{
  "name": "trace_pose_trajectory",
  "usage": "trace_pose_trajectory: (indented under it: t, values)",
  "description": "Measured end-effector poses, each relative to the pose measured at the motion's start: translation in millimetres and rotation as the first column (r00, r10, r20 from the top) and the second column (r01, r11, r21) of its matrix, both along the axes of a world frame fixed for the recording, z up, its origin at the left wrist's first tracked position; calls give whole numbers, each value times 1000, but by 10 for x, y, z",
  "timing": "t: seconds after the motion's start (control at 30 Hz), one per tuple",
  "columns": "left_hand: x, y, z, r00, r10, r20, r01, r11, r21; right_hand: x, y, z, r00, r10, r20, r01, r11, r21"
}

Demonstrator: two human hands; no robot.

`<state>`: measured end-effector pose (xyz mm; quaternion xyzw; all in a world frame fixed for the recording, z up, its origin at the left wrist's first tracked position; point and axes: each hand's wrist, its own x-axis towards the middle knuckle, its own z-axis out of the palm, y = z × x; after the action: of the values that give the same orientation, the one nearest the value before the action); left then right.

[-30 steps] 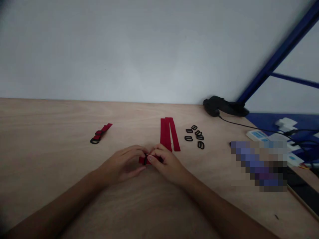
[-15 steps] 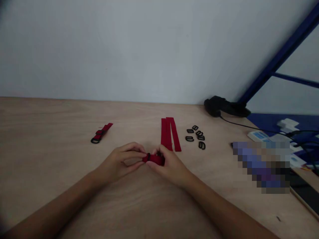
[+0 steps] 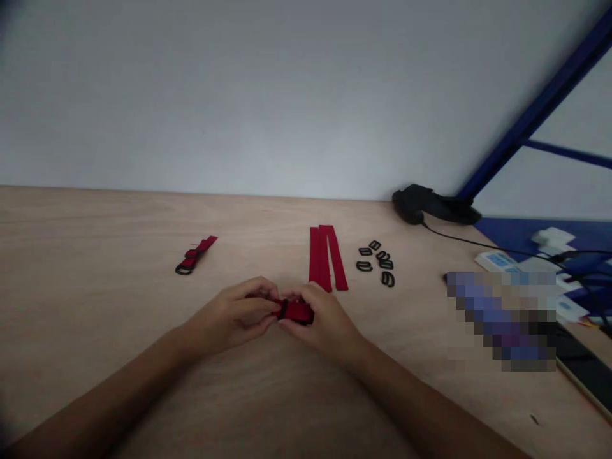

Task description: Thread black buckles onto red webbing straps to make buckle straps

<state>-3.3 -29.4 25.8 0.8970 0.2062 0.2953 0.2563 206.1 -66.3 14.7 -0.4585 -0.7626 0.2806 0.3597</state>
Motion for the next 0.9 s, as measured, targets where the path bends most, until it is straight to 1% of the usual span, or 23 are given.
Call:
trace_pose_trajectory:
  t: [0.07,0.13,0.27,0.43,0.5,0.6,0.77,0.9]
  values:
    - [2,2,-4,999,24,37,-24,1000,10,7,6,3,998,-56,-7,56,998,-39]
    - [1,1,-7,997,38,60,-38,999,3,18,16,18,999,-41,-4,40,998,-40]
    - [-7,-6,-6,997,28,73,-27,1000,-8,36,34,35,998,56,17,-56,998,22]
    - [-20,-4,-4,999,5,45,-6,999,32,38,30,-3,997,40,67,-48,992,117]
    - [-23,-9,2,1000,-4,18,3,999,43,36,17,-2,993,57,101,-73,984,160]
    - [-23,-25,21,1000,-3,-8,3,999,50,30,-10,31,990,73,123,-94,979,182]
    - [-5,-38,24,1000,-7,-30,10,996,86,14,-23,60,989,46,138,-71,981,180]
    - [6,-22,-2,1000,6,28,-8,997,73,17,2,22,990,-34,134,12,987,160]
